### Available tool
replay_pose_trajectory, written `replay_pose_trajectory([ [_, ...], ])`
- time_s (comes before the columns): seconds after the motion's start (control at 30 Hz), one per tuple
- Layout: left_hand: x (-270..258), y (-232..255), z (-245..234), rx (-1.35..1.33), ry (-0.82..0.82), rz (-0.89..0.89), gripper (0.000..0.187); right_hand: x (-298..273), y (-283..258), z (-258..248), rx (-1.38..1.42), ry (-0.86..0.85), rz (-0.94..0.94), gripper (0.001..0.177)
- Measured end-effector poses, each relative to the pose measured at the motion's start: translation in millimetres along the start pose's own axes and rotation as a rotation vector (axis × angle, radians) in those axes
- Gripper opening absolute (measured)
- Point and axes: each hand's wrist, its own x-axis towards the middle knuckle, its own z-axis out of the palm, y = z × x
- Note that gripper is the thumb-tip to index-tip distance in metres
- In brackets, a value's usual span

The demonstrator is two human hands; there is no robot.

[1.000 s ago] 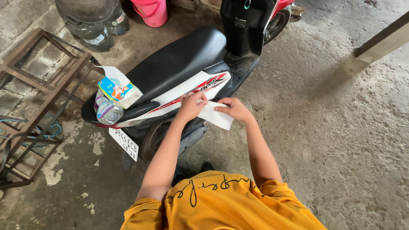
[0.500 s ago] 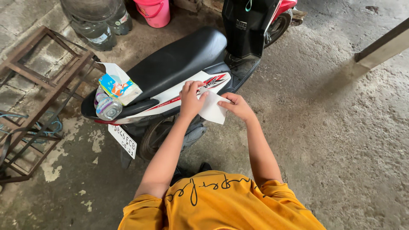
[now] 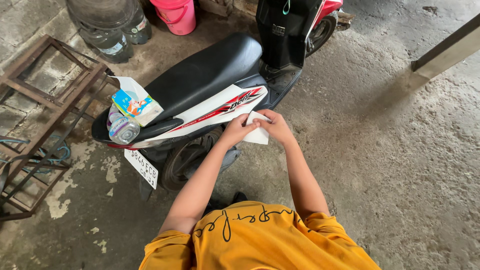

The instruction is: The person sprays a cleaning solution onto the rear side panel of a motorcycle and wipes the surface with a tissue. The person then continues to wipe the side panel and the seat area with the tissue.

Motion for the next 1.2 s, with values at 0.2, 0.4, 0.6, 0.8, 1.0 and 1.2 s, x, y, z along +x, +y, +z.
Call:
replay_pose_trajectory([
  [0.2,4,-15,-1,-0.101,0.039,0.003,0.035,-2,-2,3,0.035,0.089,-0.057,0.027],
  [0.4,7,-28,-8,-0.191,0.113,0.014,0.026,-1,-1,7,0.095,0.106,-0.049,0.033],
  [0.6,10,-36,-12,-0.140,0.184,0.062,0.017,7,12,14,-0.021,0.154,-0.208,0.044],
  [0.8,3,-35,-17,-0.216,0.277,0.080,0.013,10,29,31,0.227,0.067,0.190,0.040],
  [1.0,-19,-45,-29,0.133,0.550,0.104,0.016,23,59,72,0.713,-0.008,0.226,0.029],
  [1.2,-35,-73,-53,0.228,0.698,0.067,0.019,32,76,111,0.735,-0.025,0.360,0.028],
])
